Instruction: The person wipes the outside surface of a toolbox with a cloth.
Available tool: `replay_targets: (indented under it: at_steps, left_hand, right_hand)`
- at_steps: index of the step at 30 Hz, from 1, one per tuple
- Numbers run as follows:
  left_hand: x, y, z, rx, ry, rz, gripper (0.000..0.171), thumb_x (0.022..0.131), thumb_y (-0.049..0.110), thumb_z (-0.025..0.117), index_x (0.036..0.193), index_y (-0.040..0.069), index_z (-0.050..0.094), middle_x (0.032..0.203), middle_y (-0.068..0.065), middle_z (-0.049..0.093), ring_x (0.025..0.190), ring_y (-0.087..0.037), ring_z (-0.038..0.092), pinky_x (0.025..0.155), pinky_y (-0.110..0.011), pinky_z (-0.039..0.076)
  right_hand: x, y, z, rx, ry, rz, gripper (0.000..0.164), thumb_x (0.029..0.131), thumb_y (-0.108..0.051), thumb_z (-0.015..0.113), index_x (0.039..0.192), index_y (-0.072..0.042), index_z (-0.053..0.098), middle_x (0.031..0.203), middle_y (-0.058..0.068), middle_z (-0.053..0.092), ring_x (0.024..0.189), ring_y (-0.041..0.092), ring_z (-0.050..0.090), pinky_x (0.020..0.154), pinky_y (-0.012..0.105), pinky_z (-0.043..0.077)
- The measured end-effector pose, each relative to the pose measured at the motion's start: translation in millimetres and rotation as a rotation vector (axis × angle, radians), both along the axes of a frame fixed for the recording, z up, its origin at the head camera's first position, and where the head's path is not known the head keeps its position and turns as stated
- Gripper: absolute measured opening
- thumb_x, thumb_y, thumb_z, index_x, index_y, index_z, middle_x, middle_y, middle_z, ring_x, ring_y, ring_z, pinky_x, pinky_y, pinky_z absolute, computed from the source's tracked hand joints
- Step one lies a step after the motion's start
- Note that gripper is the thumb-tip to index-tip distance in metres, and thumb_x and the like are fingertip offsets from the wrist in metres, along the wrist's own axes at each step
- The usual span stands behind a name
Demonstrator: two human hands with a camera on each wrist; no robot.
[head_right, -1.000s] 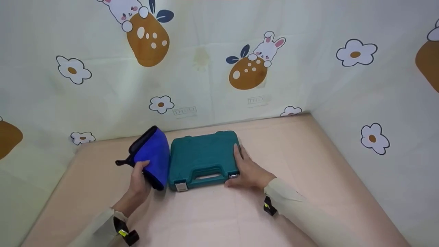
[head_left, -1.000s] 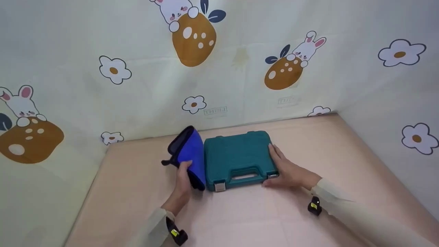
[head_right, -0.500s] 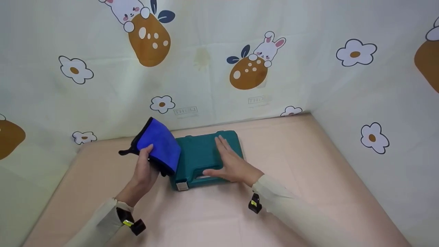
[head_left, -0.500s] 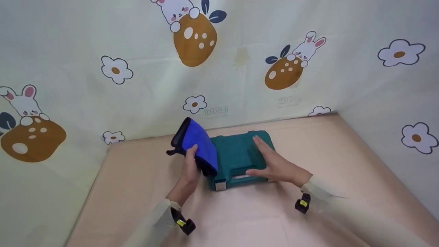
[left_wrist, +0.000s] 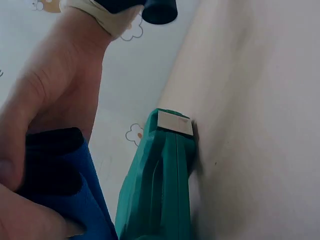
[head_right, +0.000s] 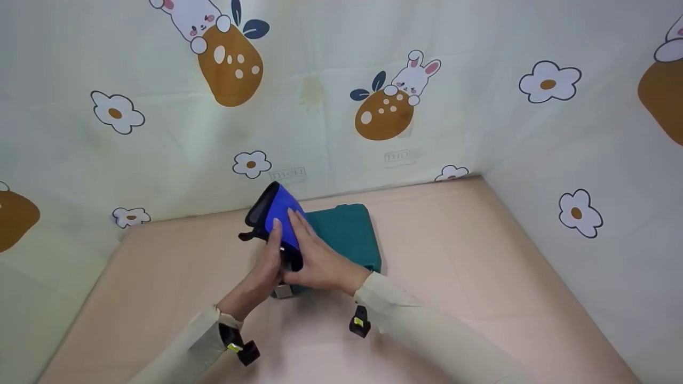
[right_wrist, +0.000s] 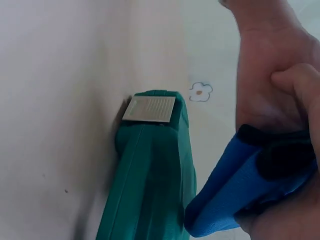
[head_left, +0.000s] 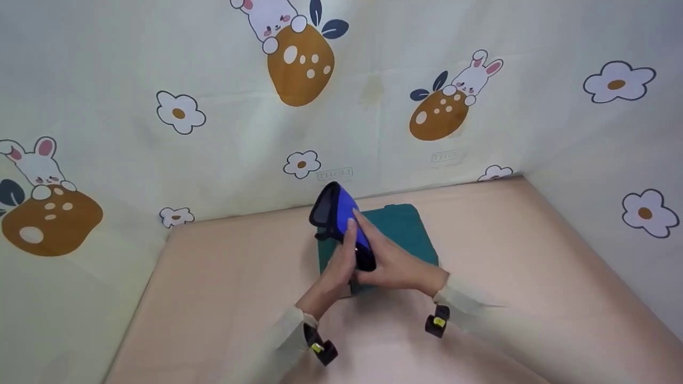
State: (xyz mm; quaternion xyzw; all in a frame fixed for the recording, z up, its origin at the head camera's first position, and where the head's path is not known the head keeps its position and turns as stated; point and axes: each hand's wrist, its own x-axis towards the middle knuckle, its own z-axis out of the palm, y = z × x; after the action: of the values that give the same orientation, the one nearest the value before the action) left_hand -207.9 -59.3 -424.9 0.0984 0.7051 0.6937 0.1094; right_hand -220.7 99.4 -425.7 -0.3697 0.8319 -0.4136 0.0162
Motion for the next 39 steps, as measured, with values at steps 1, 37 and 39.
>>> replay_targets:
  at_steps: [1,37,39]
  left_hand:
    - [1.4,1.4,-0.8,0.0,0.007,-0.017,0.084,0.103,0.066,0.02,0.163,0.009,0.005,0.161,-0.016,0.022,0.141,-0.03,0.029,0.118,-0.052,0.017]
    - [5.6,1.8,-36.6,-0.868,0.538,-0.274,0.046,0.096,0.013,0.072,0.138,0.005,0.053,0.128,-0.008,0.052,0.108,-0.018,0.057,0.097,-0.034,0.05]
    - [4.1,4.8,-37.4,-0.961,0.554,-0.333,0.041,0.097,0.014,0.071,0.136,0.006,0.058,0.126,-0.006,0.058,0.108,-0.017,0.059,0.098,-0.034,0.05]
  right_hand:
    - [-1.0,-0.1,-1.2,-0.016,0.002,-0.008,0.108,0.091,-0.02,0.075,0.164,-0.014,-0.004,0.168,0.007,0.007,0.147,0.024,0.027,0.115,0.044,0.028]
    - [-30.3,77.6,-1.8,-0.744,-0.706,-0.487,0.054,0.102,-0.004,0.049,0.15,0.008,0.027,0.141,0.022,0.043,0.123,0.029,0.048,0.1,0.036,0.045]
    - [-30.2,81.9,0.5,-0.774,-0.706,-0.509,0.055,0.103,-0.003,0.048,0.151,0.008,0.025,0.143,0.022,0.041,0.125,0.03,0.046,0.103,0.038,0.042]
